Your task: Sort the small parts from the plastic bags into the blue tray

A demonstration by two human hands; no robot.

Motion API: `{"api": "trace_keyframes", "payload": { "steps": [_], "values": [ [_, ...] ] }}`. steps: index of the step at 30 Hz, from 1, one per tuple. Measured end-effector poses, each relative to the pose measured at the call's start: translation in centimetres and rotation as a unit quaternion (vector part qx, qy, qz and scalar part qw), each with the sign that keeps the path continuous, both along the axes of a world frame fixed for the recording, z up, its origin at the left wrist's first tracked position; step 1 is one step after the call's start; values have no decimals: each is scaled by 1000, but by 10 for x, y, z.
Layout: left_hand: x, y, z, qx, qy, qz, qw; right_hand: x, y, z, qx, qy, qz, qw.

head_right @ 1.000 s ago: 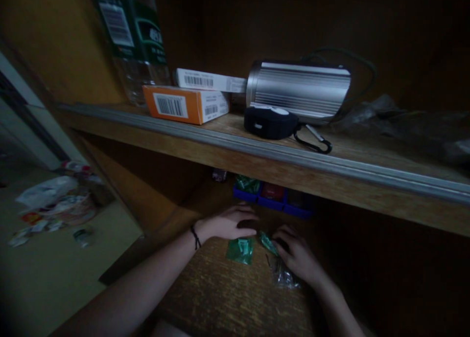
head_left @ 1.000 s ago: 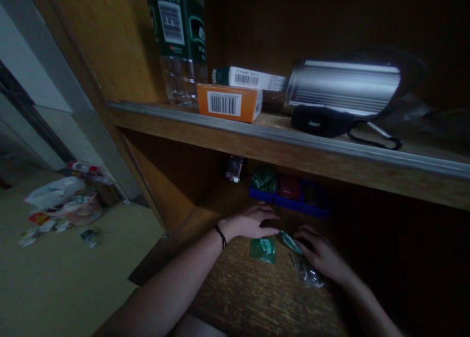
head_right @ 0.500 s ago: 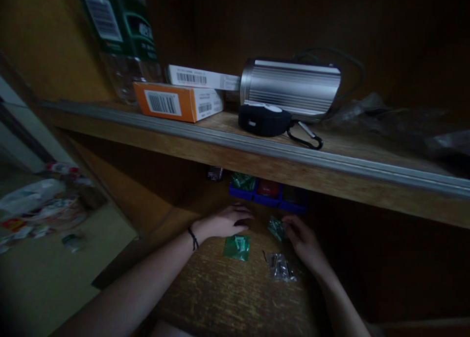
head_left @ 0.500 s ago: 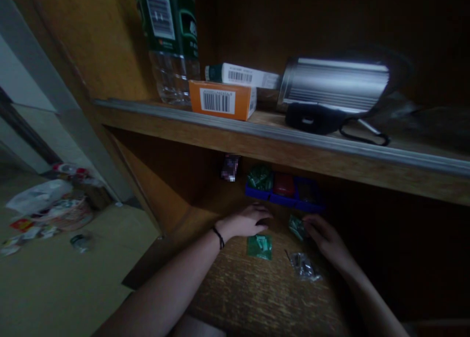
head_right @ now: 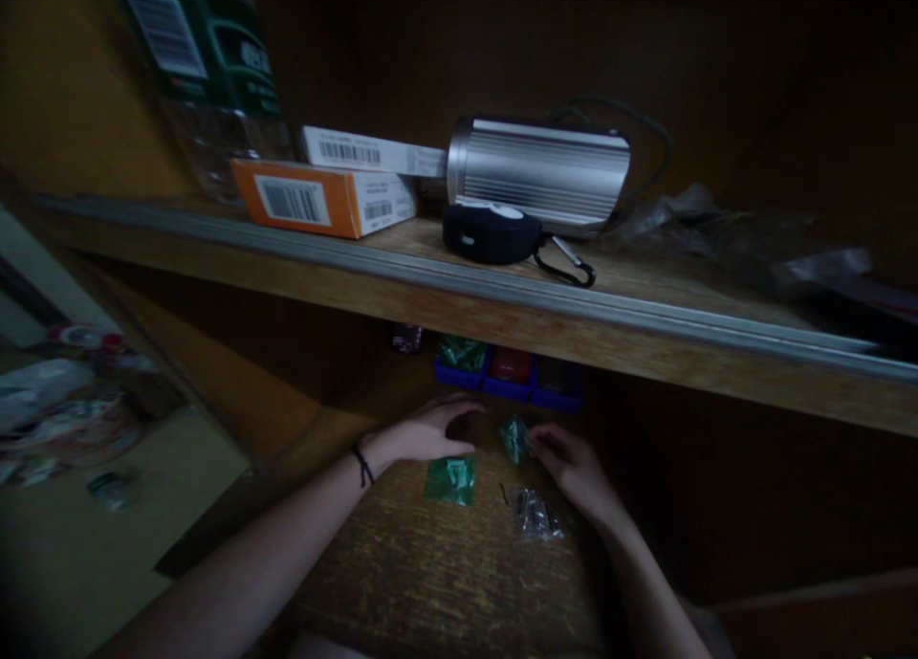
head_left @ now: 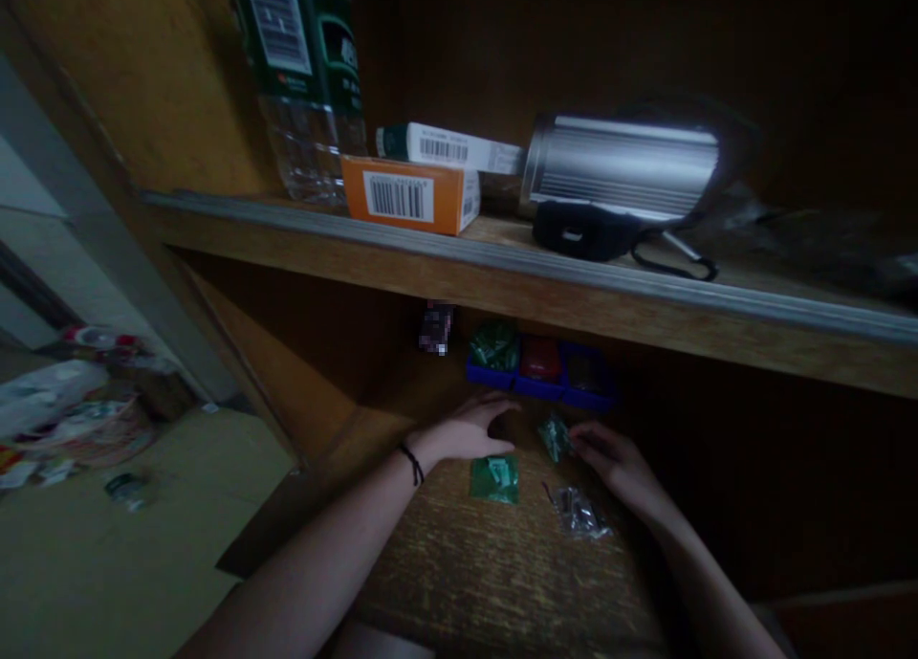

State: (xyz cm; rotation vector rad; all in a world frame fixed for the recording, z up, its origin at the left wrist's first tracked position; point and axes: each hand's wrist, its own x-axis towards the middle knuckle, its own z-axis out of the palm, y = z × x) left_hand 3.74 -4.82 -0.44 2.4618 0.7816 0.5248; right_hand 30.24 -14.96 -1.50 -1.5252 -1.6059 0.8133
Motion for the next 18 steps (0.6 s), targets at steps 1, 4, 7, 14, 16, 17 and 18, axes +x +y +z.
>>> {"api": "trace_keyframes", "payload": {
  "steps": [1, 4, 7, 14, 16, 17, 18],
  "values": [
    [1, -1, 1, 10, 0, -2, 1000, -1, -1, 1, -5, 3, 9, 1000],
    [6, -7, 4, 32, -14, -6, 999, -6, -4, 4, -19, 14, 42, 999],
    [12, -12, 5, 8, -41, -12, 999, -11, -7, 9, -28, 16, 70, 997],
    [15, -12, 0, -81, -58, -21, 995, -15, -8, 11, -43, 31, 63, 997],
    [15, -11, 0, -91, -67, -12, 994, -12, -7, 9, -36, 25, 48, 998],
    [15, -10, 1, -100, -79, 1, 992, -9, -6, 9, -26, 15, 34, 999],
    [14, -9, 1, -108, -97, 18, 989, -5, -7, 8, -13, -3, 17, 1000]
  ]
}}
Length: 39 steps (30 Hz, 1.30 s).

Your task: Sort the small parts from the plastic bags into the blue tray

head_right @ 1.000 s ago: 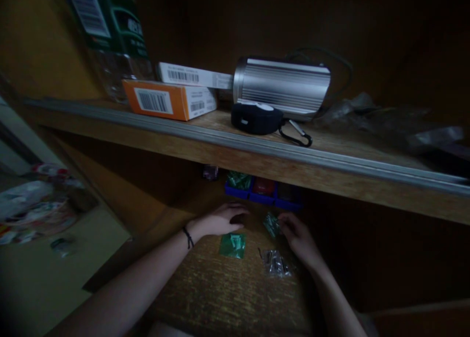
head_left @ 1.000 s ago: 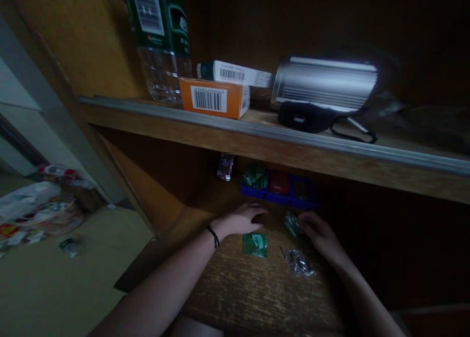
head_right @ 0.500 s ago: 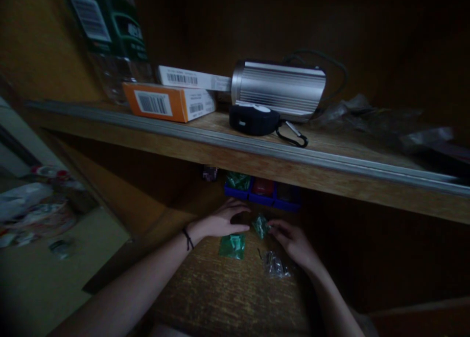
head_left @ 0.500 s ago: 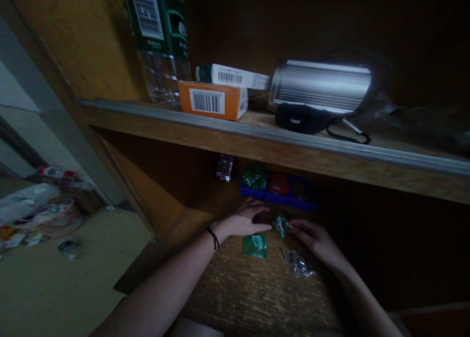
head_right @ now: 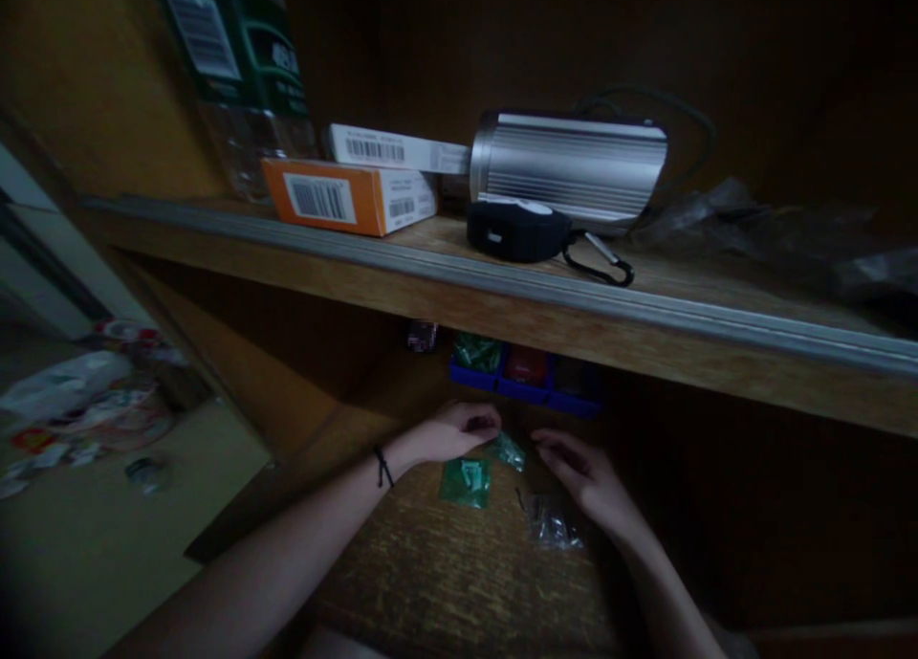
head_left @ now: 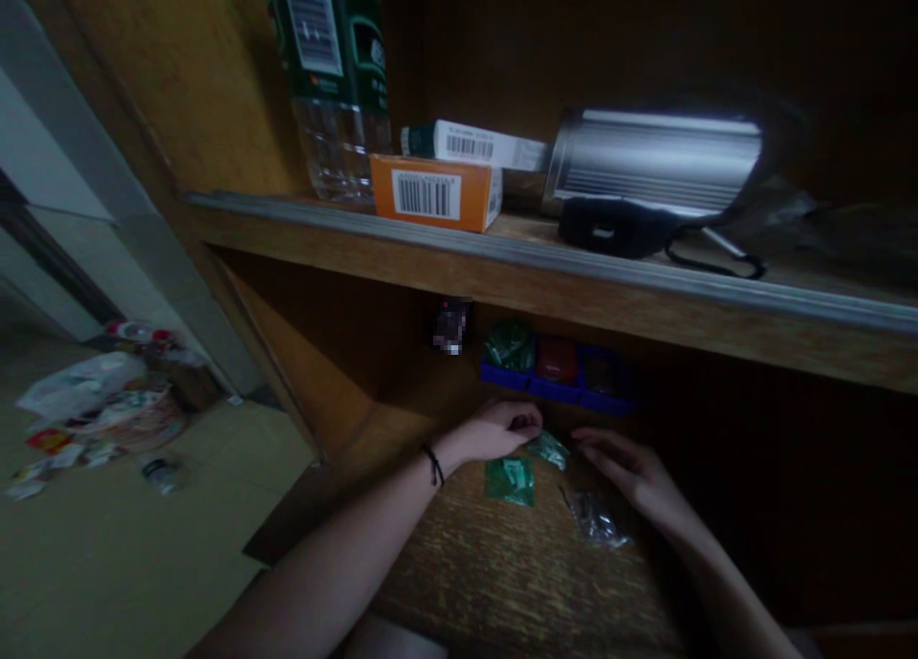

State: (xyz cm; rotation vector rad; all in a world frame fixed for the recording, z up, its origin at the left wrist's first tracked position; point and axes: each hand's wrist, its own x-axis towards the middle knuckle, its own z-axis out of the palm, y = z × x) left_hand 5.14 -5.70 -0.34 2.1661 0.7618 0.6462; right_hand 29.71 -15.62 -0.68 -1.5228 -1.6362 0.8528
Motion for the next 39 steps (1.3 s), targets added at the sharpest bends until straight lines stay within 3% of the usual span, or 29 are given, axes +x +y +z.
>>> {"api": "trace_keyframes", "payload": {
  "steps": [3, 6, 8, 10, 15, 22, 30, 35, 39],
  "values": [
    [-4, 11, 2, 26, -88, 82, 992, 15, -5, 0, 36, -90, -24, 995],
    [-10, 28, 6, 108, -173, 211, 956, 27, -19, -3, 36, -176, 7, 984],
    [-12, 40, 11, 161, -181, 276, 930, 32, -30, -7, 27, -211, 20, 977],
    [-9, 50, 17, 222, -139, 299, 918, 34, -40, -13, 16, -232, 23, 972],
    [10, 62, 28, 334, 102, 260, 900, 35, -48, -24, 12, -252, 30, 967],
    [30, 68, 39, 281, 259, 204, 901, 38, -46, -30, 48, -265, 17, 963],
    [39, 72, 42, 255, 283, 163, 910, 37, -43, -37, 89, -296, -10, 951],
    [19, 43, 46, 318, 201, 165, 912, 41, -43, -42, 87, -285, -26, 954],
    [-4, 20, 30, 321, 149, 129, 926, 40, -43, -43, 89, -257, -34, 962]
  ]
}}
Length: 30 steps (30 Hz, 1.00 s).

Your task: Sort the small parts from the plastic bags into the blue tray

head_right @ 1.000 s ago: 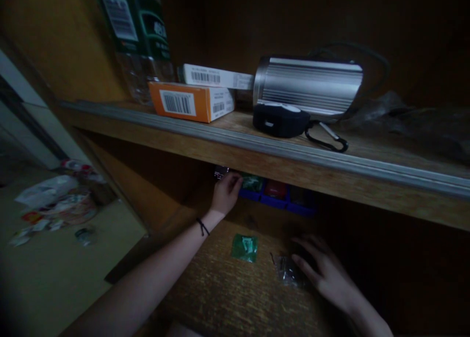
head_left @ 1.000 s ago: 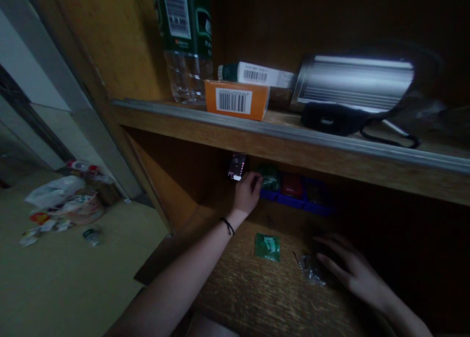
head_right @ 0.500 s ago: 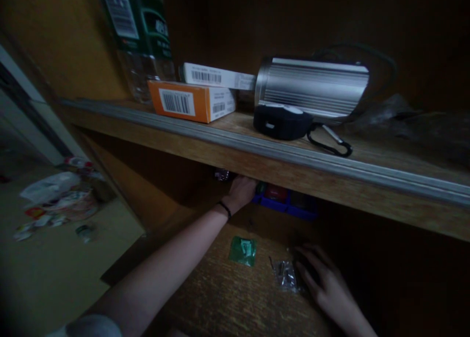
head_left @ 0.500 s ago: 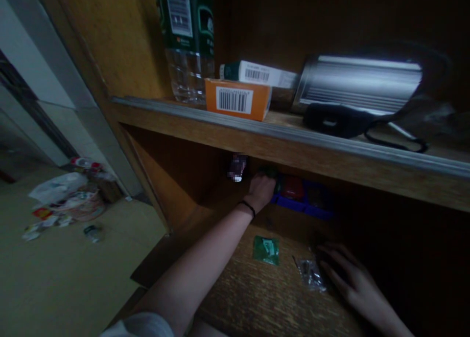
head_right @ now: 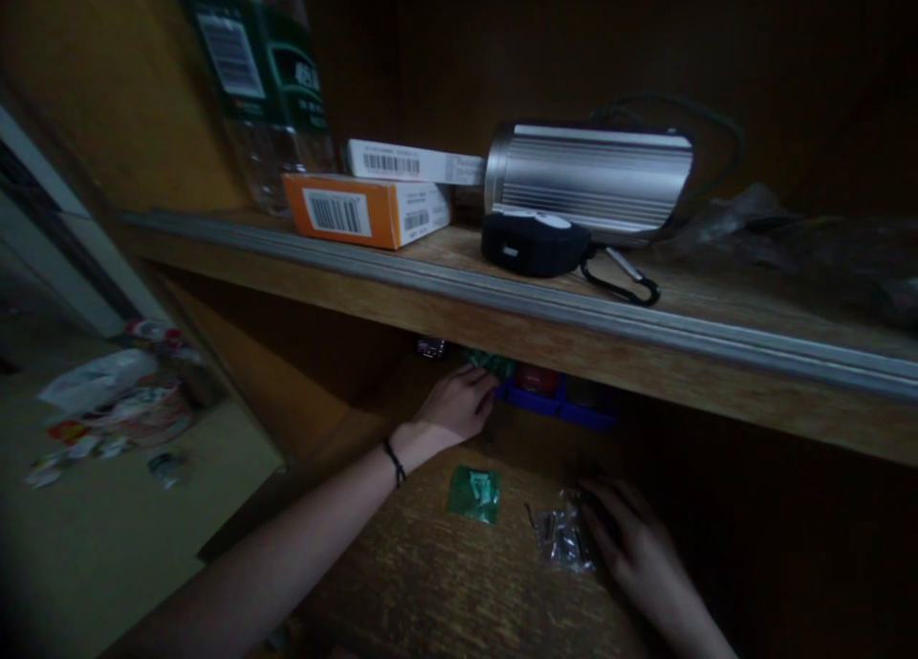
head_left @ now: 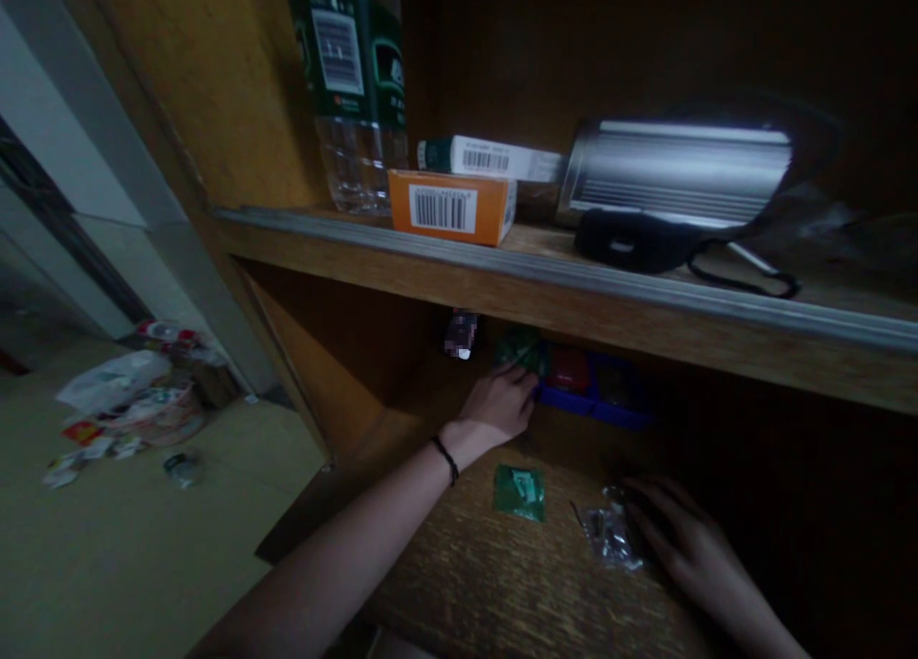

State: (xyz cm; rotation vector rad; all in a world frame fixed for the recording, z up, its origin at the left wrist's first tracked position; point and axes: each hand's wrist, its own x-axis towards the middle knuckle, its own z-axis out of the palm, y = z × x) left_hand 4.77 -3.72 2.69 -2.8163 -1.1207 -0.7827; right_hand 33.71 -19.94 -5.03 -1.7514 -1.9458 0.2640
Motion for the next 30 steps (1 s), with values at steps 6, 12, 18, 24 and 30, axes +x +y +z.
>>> {"api": "trace_keyframes", "payload": {
  "steps": [6, 12, 18, 24, 30],
  "values": [
    [-19, -4, -35, -100, 0, -68, 993, 0, 1, 7, 7, 62, -13, 998],
    [-17, -2, -47, -119, 12, -87, 989, 14, 3, 19, -1, 121, -98, 988],
    [-14, -1, -50, -109, 1, -108, 988, 7, 12, 49, -24, 180, -165, 970],
    [-19, -2, -48, -142, -9, -129, 981, 0, 50, 71, 9, 257, -172, 951],
    [-16, -6, -41, -215, -42, -109, 970, 2, 86, 69, 84, 311, -174, 931]
  ]
}}
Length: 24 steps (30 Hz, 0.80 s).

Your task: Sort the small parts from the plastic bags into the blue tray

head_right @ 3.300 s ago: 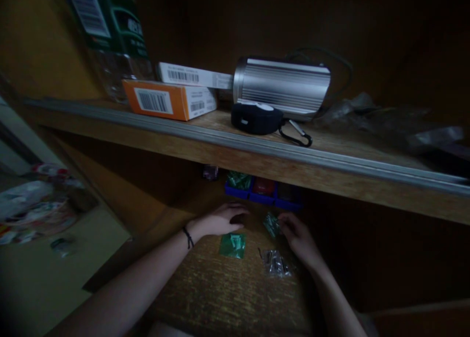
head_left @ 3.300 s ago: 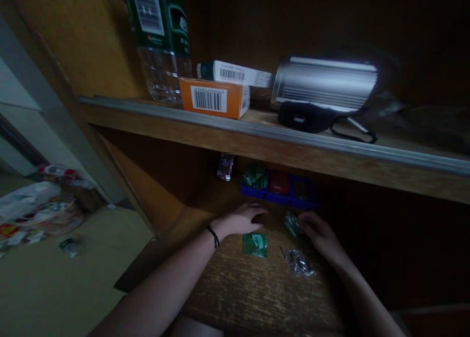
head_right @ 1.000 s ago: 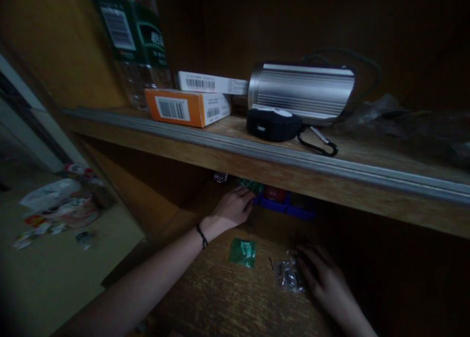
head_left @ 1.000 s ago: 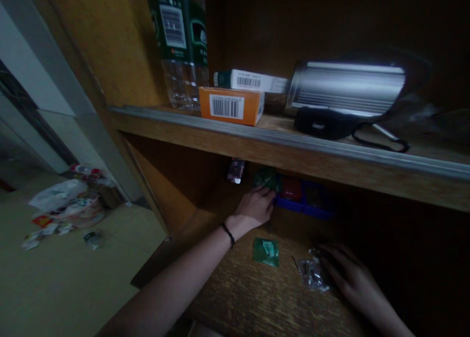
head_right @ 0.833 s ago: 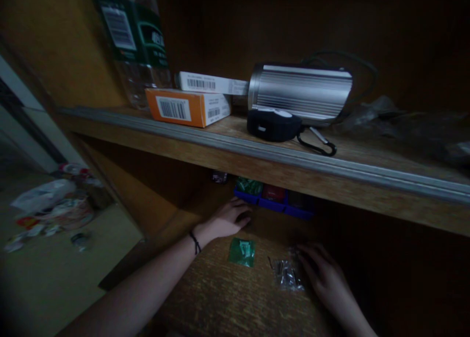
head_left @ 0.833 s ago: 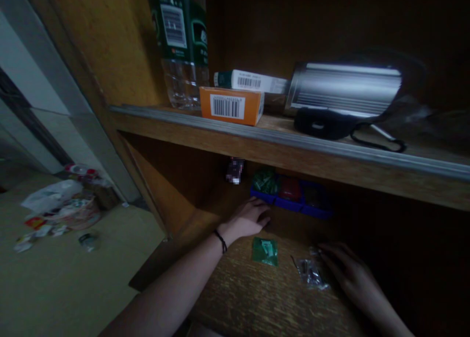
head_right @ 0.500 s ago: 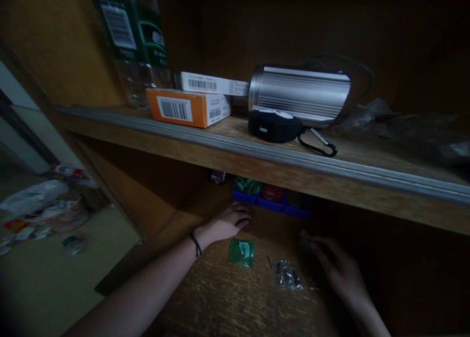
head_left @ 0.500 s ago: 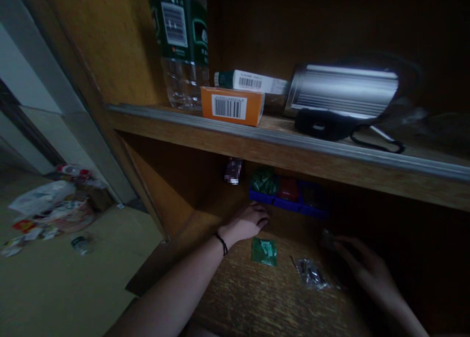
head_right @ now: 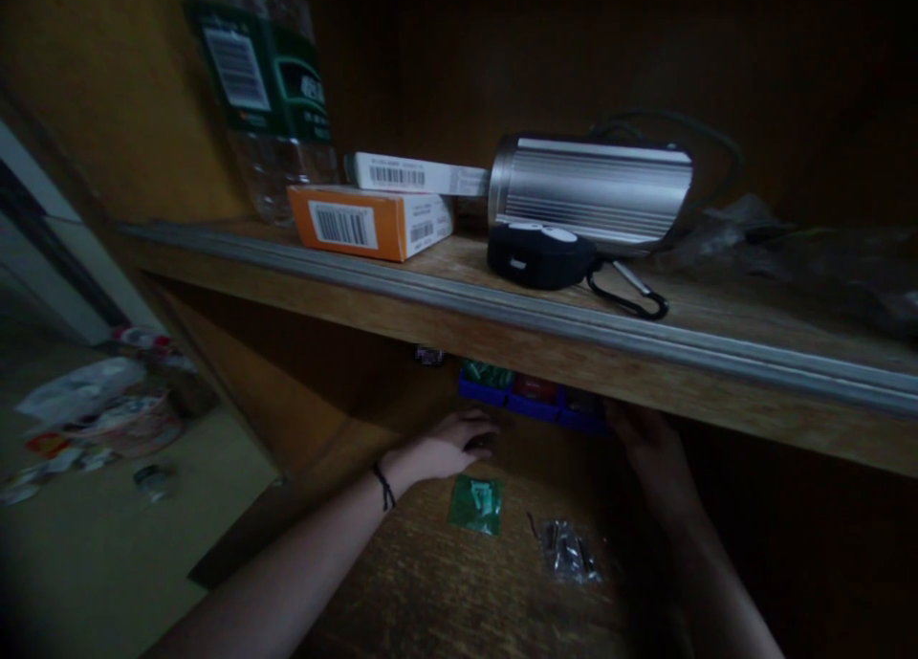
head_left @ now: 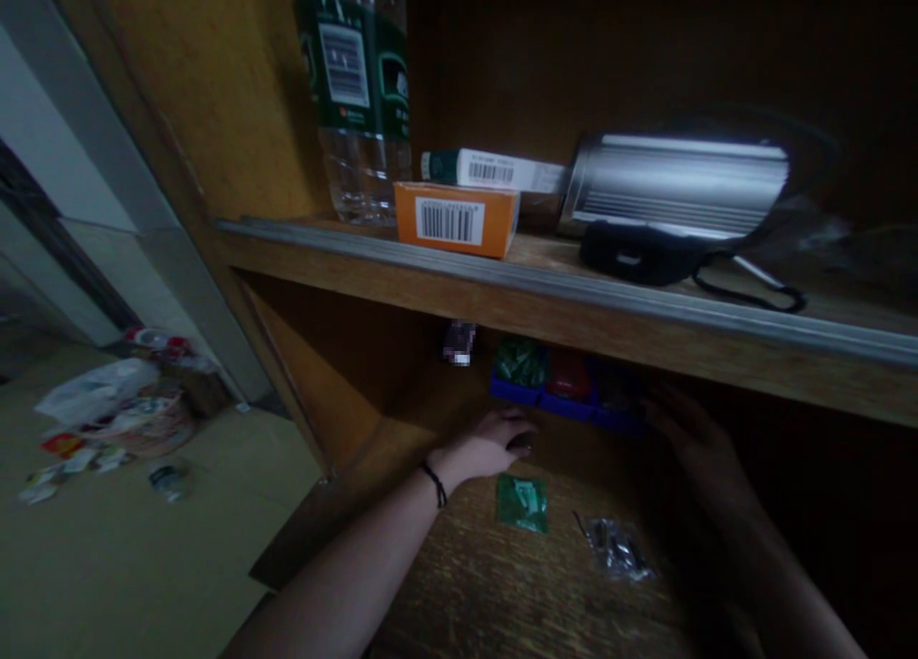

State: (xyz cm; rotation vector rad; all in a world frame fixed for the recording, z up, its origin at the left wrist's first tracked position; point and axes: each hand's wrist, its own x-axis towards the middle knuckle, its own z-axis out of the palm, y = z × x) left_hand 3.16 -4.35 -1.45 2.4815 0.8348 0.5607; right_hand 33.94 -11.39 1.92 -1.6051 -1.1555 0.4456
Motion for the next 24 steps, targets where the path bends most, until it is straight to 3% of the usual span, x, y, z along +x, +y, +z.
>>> {"api": "trace_keyframes", "payload": {
  "steps": [3, 5, 9, 12, 19, 24],
  "values": [
    [3, -2, 0, -35, -29, 29, 999, 0, -7, -8, -33, -47, 33, 998],
    [5, -1, -2, -57, -53, 46, 996, -2, -20, -13, -79, -96, 98, 987],
    [6, 1, -5, -124, -91, 62, 986, -8, -47, -18, -163, -181, 247, 938],
    [4, 3, -5, -141, -103, 74, 982, -15, -59, -19, -180, -233, 310, 904],
    [3, 4, -3, -111, -119, 85, 983, -36, -62, -14, -172, -236, 390, 873],
    [4, 7, -3, -109, -132, 90, 981, -40, -63, -18, -168, -190, 388, 886]
  ]
}}
